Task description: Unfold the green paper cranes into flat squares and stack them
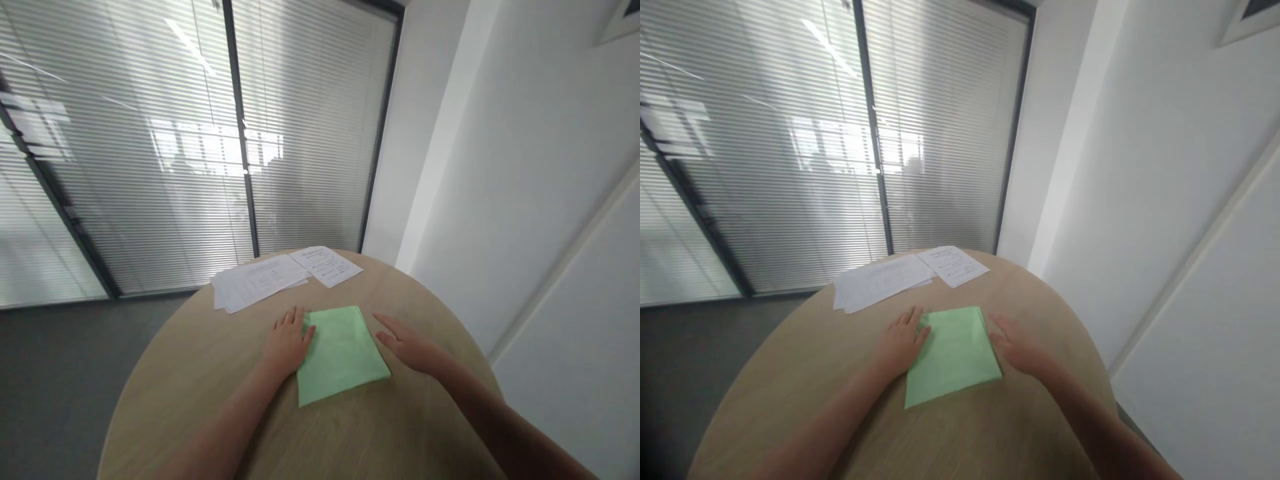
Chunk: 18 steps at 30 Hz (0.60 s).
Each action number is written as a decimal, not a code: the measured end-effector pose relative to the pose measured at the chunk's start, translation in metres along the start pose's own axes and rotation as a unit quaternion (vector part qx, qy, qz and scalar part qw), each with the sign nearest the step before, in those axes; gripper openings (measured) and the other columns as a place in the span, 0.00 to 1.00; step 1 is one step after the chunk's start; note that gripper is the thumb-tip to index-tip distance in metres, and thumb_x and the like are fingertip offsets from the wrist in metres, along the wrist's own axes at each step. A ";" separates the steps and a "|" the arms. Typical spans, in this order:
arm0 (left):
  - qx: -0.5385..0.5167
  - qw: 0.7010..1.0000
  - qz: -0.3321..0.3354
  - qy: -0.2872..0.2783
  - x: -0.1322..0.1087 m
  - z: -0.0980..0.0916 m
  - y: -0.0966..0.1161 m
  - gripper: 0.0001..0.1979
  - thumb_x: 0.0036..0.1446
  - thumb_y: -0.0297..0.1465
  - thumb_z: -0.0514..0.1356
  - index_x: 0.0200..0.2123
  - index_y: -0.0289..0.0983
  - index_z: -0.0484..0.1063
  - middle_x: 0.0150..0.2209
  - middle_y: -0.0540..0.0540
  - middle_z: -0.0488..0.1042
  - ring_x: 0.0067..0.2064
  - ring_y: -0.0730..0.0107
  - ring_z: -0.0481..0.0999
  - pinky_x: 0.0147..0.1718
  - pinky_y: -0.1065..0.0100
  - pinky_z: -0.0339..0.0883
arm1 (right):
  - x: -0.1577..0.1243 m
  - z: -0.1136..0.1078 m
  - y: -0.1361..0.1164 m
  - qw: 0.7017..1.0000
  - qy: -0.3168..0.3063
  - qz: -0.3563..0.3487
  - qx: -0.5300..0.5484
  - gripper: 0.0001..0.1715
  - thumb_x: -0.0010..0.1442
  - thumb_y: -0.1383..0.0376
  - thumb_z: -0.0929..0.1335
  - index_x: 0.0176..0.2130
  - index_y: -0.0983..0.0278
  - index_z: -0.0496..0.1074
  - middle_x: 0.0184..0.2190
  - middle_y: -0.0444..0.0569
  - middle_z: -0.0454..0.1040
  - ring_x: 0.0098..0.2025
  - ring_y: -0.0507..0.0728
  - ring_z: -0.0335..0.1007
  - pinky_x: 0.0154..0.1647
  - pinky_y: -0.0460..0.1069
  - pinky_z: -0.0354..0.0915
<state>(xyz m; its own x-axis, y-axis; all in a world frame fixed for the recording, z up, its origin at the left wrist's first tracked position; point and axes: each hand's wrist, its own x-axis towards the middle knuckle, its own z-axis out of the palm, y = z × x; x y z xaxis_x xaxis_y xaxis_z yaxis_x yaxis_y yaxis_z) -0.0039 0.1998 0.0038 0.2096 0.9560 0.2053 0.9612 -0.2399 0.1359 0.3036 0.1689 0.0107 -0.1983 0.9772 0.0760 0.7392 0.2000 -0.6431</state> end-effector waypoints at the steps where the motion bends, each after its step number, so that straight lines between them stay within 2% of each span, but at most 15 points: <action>1: 0.004 1.000 -0.014 0.008 -0.001 -0.007 0.000 0.28 0.71 0.41 0.46 0.67 0.33 0.63 0.66 0.31 0.67 0.65 0.49 0.68 0.61 0.51 0.64 | 0.014 0.000 -0.002 0.999 0.032 0.006 0.008 0.36 0.67 0.58 0.64 0.70 0.66 0.62 0.70 0.58 0.59 0.72 0.64 0.54 0.74 0.63 0.49; 3: 0.010 0.999 -0.036 -0.003 -0.005 -0.021 0.000 0.24 0.70 0.39 0.48 0.60 0.34 0.70 0.56 0.32 0.76 0.56 0.48 0.77 0.52 0.52 0.71 | 0.038 0.005 -0.006 0.997 0.057 0.028 0.042 0.39 0.65 0.62 0.65 0.71 0.67 0.58 0.70 0.60 0.58 0.71 0.64 0.58 0.71 0.61 0.56; 6: 0.016 0.997 -0.048 -0.057 -0.012 -0.033 0.001 0.19 0.68 0.37 0.50 0.53 0.34 0.73 0.46 0.34 0.80 0.47 0.47 0.81 0.44 0.52 0.74 | 0.060 0.019 -0.008 0.995 0.075 0.060 0.008 0.40 0.64 0.63 0.67 0.72 0.67 0.56 0.66 0.63 0.66 0.65 0.65 0.66 0.67 0.61 0.60; 11: 0.021 0.997 -0.019 -0.072 -0.015 -0.032 0.004 0.15 0.66 0.34 0.54 0.49 0.35 0.75 0.46 0.36 0.80 0.49 0.48 0.80 0.45 0.53 0.74 | 0.056 0.041 -0.002 0.991 0.064 0.059 -0.101 0.41 0.66 0.59 0.67 0.73 0.62 0.55 0.57 0.59 0.76 0.58 0.66 0.74 0.61 0.59 0.65; 14: 0.009 0.997 -0.006 -0.077 -0.013 -0.029 0.005 0.14 0.66 0.34 0.54 0.48 0.37 0.76 0.46 0.38 0.80 0.49 0.49 0.79 0.46 0.53 0.74 | 0.050 0.047 0.005 0.992 0.053 0.039 -0.108 0.42 0.66 0.58 0.66 0.73 0.64 0.53 0.59 0.60 0.74 0.60 0.68 0.72 0.60 0.60 0.65; 18: 0.013 0.997 0.002 -0.078 -0.011 -0.026 0.004 0.13 0.66 0.33 0.54 0.44 0.37 0.78 0.45 0.39 0.79 0.50 0.50 0.78 0.47 0.53 0.74 | 0.046 0.052 0.012 0.993 0.074 0.014 -0.094 0.42 0.65 0.60 0.67 0.73 0.63 0.55 0.63 0.59 0.69 0.63 0.68 0.68 0.64 0.62 0.62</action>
<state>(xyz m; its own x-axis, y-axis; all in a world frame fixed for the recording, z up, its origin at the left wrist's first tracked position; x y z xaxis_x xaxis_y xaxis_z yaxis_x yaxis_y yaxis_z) -0.0065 0.1841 0.0274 0.2364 0.9702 0.0527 0.9643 -0.2410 0.1102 0.2699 0.2128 -0.0328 -0.0893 0.9796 0.1798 0.8530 0.1684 -0.4940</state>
